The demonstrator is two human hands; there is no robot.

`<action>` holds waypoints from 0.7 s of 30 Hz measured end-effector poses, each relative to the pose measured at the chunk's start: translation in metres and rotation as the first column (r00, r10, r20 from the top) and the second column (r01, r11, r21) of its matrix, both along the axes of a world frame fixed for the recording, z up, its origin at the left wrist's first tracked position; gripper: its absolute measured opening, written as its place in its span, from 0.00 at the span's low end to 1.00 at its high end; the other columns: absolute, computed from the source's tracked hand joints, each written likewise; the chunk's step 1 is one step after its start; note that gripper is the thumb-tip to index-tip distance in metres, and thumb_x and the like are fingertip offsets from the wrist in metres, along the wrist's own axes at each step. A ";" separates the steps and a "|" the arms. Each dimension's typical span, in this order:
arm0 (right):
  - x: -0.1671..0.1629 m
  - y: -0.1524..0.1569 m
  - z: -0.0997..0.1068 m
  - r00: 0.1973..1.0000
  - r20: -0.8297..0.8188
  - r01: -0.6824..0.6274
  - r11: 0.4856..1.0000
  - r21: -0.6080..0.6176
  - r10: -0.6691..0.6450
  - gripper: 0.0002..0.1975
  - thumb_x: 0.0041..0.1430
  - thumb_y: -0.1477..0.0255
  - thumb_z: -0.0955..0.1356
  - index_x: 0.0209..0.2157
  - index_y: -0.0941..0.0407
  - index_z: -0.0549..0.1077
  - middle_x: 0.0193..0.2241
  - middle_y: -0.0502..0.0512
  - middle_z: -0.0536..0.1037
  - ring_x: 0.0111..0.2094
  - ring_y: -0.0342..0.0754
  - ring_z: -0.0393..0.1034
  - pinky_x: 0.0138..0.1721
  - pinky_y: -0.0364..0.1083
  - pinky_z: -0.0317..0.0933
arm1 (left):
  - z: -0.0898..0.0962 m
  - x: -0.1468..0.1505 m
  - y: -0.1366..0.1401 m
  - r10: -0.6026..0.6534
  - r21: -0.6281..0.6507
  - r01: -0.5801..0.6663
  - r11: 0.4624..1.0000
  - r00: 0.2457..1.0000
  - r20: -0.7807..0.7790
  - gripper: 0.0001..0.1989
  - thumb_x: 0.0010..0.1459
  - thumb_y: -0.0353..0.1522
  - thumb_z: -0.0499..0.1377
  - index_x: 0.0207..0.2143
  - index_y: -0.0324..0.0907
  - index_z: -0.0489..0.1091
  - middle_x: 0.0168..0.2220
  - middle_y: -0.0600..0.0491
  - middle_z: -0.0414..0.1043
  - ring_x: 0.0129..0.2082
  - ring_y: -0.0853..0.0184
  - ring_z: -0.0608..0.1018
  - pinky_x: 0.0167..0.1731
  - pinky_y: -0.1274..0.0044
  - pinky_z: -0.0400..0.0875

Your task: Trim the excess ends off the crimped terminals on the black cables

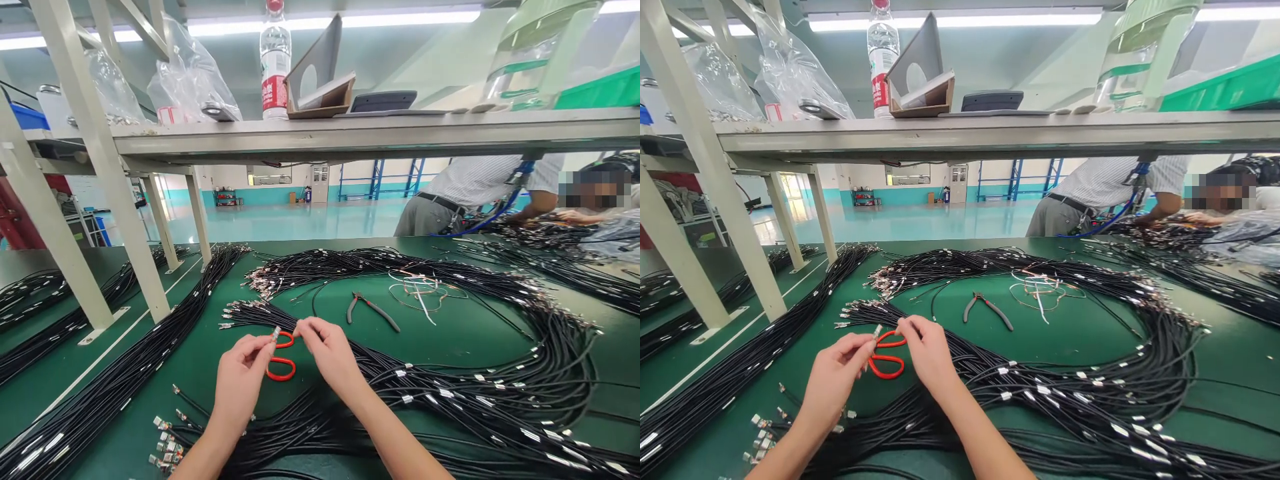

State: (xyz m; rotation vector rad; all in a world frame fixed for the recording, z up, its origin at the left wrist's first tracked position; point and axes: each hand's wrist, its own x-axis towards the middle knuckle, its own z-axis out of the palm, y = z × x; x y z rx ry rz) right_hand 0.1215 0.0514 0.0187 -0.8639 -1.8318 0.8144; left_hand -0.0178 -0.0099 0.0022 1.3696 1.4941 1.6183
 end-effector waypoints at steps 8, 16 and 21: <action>0.026 0.034 -0.013 0.872 0.230 0.390 0.896 0.212 -0.433 0.12 0.55 0.70 0.56 0.33 0.58 0.68 0.28 0.55 0.73 0.28 0.47 0.67 0.29 0.44 0.58 | 0.000 -0.055 0.001 0.165 -0.138 -0.175 0.975 0.983 -0.079 0.27 0.45 0.35 0.56 0.49 0.37 0.58 0.18 0.60 0.65 0.19 0.67 0.72 0.23 0.77 0.64; 0.019 0.034 -0.030 0.717 0.509 0.289 0.867 0.405 -0.477 0.06 0.54 0.74 0.61 0.28 0.55 0.69 0.28 0.53 0.70 0.27 0.46 0.66 0.25 0.42 0.51 | -0.029 -0.082 -0.056 -0.001 -0.296 -0.515 0.804 0.497 -0.868 0.15 0.55 0.32 0.44 0.29 0.43 0.70 0.28 0.50 0.70 0.29 0.62 0.74 0.26 0.75 0.61; 0.007 0.041 -0.050 0.631 0.608 0.211 0.860 0.464 -0.483 0.05 0.49 0.80 0.65 0.27 0.57 0.69 0.30 0.55 0.70 0.32 0.49 0.65 0.25 0.42 0.52 | -0.027 -0.069 -0.058 -0.099 -0.250 -0.514 0.820 0.304 -0.948 0.17 0.56 0.26 0.43 0.27 0.42 0.70 0.28 0.50 0.67 0.28 0.64 0.72 0.27 0.76 0.59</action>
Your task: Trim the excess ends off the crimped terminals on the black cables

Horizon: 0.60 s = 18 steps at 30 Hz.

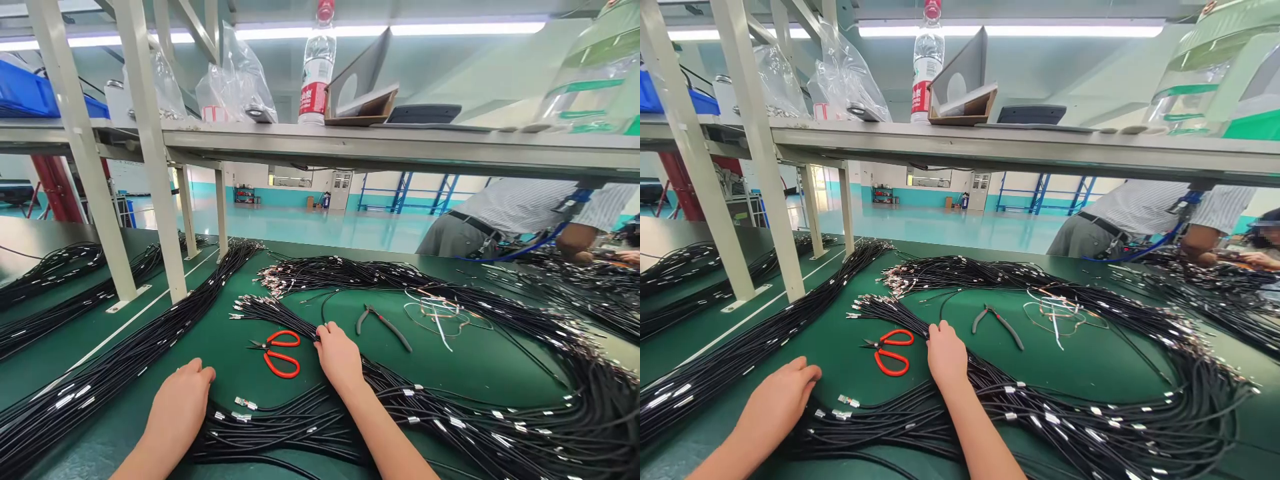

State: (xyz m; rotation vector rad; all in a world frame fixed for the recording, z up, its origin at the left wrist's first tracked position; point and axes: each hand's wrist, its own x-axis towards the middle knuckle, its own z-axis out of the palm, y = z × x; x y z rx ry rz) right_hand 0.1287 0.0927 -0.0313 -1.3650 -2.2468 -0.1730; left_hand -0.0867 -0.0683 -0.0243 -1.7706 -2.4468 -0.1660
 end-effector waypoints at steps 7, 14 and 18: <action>0.001 -0.002 0.004 1.000 0.023 0.002 0.999 0.055 -0.003 0.06 0.55 0.78 0.60 0.27 0.56 0.67 0.29 0.54 0.70 0.32 0.47 0.65 0.28 0.42 0.53 | 0.019 0.026 0.038 -0.267 0.301 0.083 0.950 0.718 0.642 0.09 0.51 0.28 0.53 0.22 0.42 0.71 0.26 0.53 0.64 0.28 0.66 0.69 0.31 0.75 0.60; 0.012 -0.009 0.013 0.973 -0.005 -0.231 0.973 0.025 0.231 0.06 0.54 0.78 0.59 0.28 0.57 0.64 0.28 0.52 0.70 0.30 0.45 0.64 0.29 0.42 0.54 | 0.023 0.042 0.123 -0.270 0.195 -0.335 0.922 -0.193 0.943 0.12 0.55 0.36 0.53 0.26 0.35 0.65 0.26 0.46 0.69 0.25 0.67 0.73 0.28 0.74 0.68; 0.012 -0.016 0.019 0.938 0.047 -0.342 0.938 -0.056 0.344 0.06 0.48 0.80 0.60 0.25 0.56 0.64 0.26 0.50 0.70 0.28 0.44 0.63 0.27 0.41 0.53 | 0.026 0.017 0.150 -0.361 0.131 -0.566 0.814 -0.316 0.878 0.10 0.59 0.30 0.47 0.27 0.35 0.62 0.21 0.56 0.63 0.18 0.75 0.68 0.20 0.81 0.66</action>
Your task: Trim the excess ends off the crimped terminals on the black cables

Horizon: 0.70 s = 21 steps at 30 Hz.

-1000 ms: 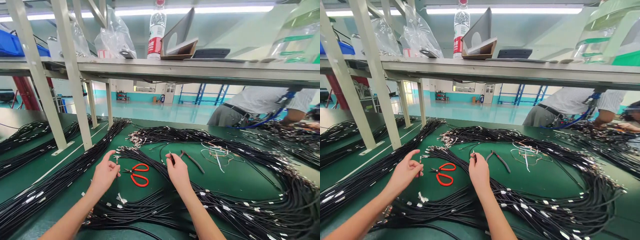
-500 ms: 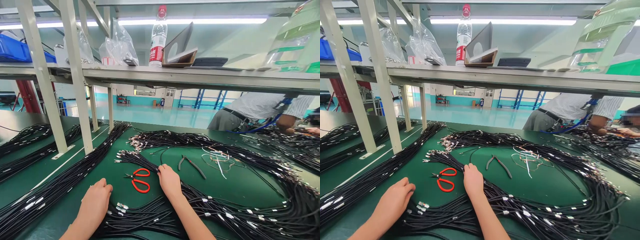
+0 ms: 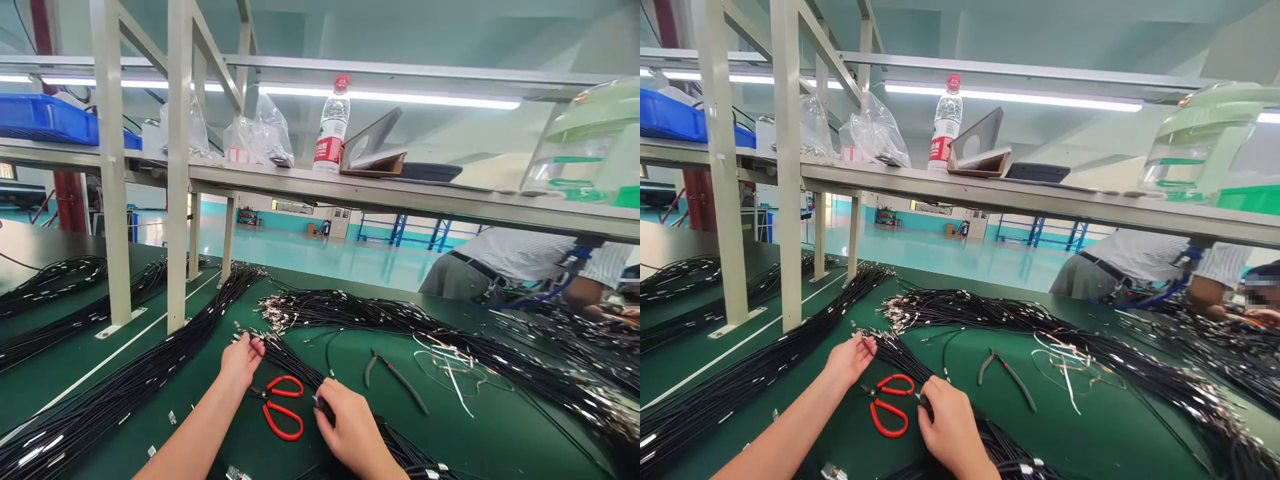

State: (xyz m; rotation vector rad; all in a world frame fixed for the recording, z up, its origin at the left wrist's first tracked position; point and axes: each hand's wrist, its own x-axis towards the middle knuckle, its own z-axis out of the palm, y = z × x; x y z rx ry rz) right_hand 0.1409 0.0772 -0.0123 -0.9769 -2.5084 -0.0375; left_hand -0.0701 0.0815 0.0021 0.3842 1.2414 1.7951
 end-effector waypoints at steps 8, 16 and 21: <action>-0.008 -0.008 0.012 0.917 -0.399 -0.107 0.977 -0.187 0.024 0.07 0.55 0.71 0.60 0.31 0.56 0.69 0.28 0.53 0.72 0.29 0.46 0.66 0.32 0.43 0.58 | 0.007 0.019 -0.049 -0.303 0.103 0.304 0.947 0.953 -0.030 0.07 0.46 0.29 0.61 0.27 0.31 0.69 0.15 0.58 0.60 0.11 0.82 0.53 0.11 0.85 0.41; -0.020 -0.025 0.031 0.716 -0.679 -0.222 0.869 -0.441 -0.162 0.10 0.55 0.68 0.62 0.28 0.57 0.71 0.25 0.52 0.72 0.27 0.44 0.64 0.29 0.42 0.59 | 0.005 0.054 -0.080 -0.638 -0.034 0.652 0.757 0.729 -0.249 0.17 0.50 0.38 0.57 0.40 0.36 0.66 0.16 0.59 0.62 0.12 0.81 0.49 0.13 0.83 0.37; -0.020 -0.027 0.034 0.717 -0.662 -0.254 0.801 -0.541 -0.220 0.08 0.53 0.70 0.63 0.23 0.58 0.69 0.19 0.47 0.65 0.22 0.40 0.56 0.25 0.40 0.53 | 0.006 0.055 -0.077 -0.571 -0.070 0.585 0.808 0.748 -0.339 0.17 0.45 0.37 0.61 0.36 0.34 0.70 0.21 0.52 0.69 0.16 0.78 0.61 0.16 0.84 0.49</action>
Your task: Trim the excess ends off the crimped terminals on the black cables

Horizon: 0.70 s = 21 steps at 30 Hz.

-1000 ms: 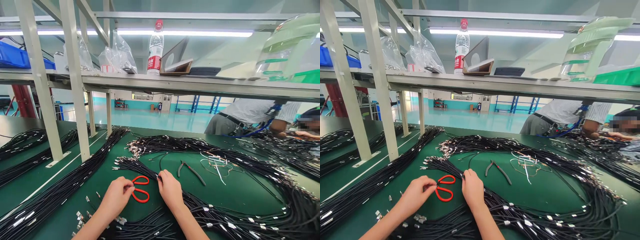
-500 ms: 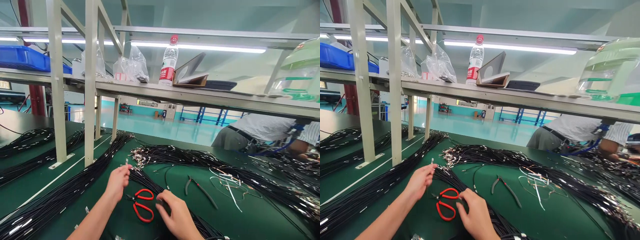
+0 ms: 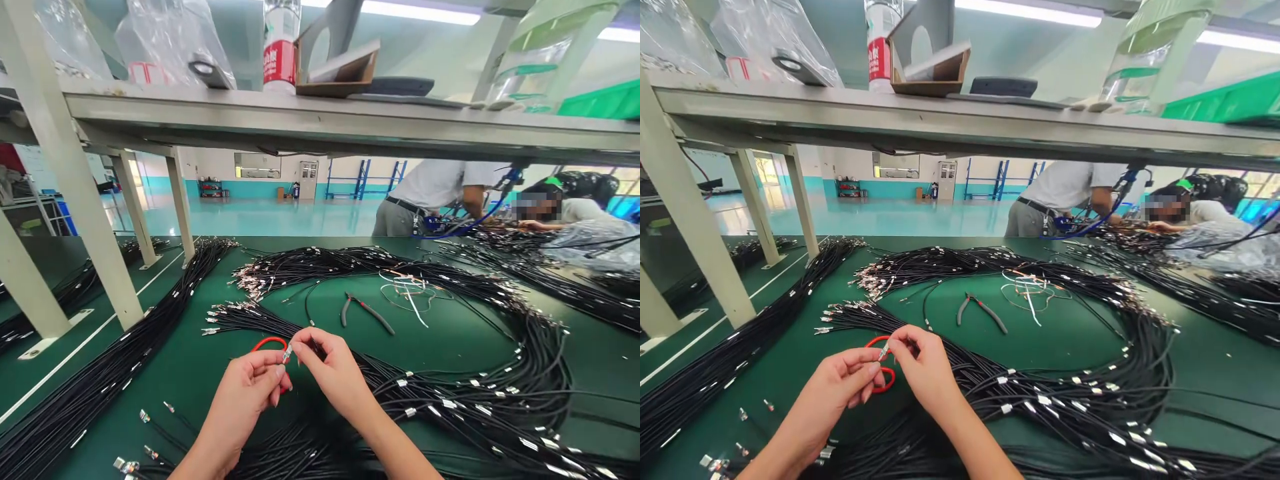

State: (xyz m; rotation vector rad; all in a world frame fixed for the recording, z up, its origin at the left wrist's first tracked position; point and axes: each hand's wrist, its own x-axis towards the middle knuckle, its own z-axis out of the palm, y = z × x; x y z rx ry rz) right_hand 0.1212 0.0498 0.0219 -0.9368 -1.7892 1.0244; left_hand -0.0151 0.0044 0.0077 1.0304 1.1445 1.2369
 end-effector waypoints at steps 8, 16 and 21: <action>0.001 0.001 -0.002 0.997 -0.034 -0.069 0.997 -0.042 0.068 0.07 0.53 0.70 0.63 0.25 0.57 0.68 0.20 0.47 0.65 0.25 0.41 0.58 0.28 0.41 0.54 | 0.006 0.002 -0.007 0.084 -0.006 -0.084 0.996 0.996 -0.035 0.12 0.44 0.33 0.62 0.32 0.36 0.74 0.20 0.56 0.67 0.18 0.77 0.61 0.19 0.84 0.54; 0.000 0.000 -0.003 0.991 -0.038 -0.132 0.991 -0.016 0.131 0.07 0.56 0.73 0.60 0.30 0.57 0.69 0.23 0.48 0.68 0.26 0.42 0.62 0.31 0.41 0.57 | 0.003 0.004 -0.005 0.139 0.139 -0.122 0.983 0.984 -0.115 0.09 0.44 0.31 0.61 0.31 0.39 0.75 0.30 0.51 0.74 0.27 0.70 0.71 0.27 0.81 0.64; -0.001 0.001 -0.006 0.991 -0.020 -0.133 0.991 0.004 0.133 0.07 0.57 0.72 0.60 0.30 0.57 0.69 0.22 0.48 0.67 0.26 0.42 0.62 0.30 0.41 0.57 | 0.002 0.004 -0.005 0.140 0.162 -0.120 0.979 0.983 -0.119 0.09 0.45 0.30 0.60 0.32 0.39 0.76 0.31 0.50 0.75 0.29 0.69 0.72 0.28 0.81 0.65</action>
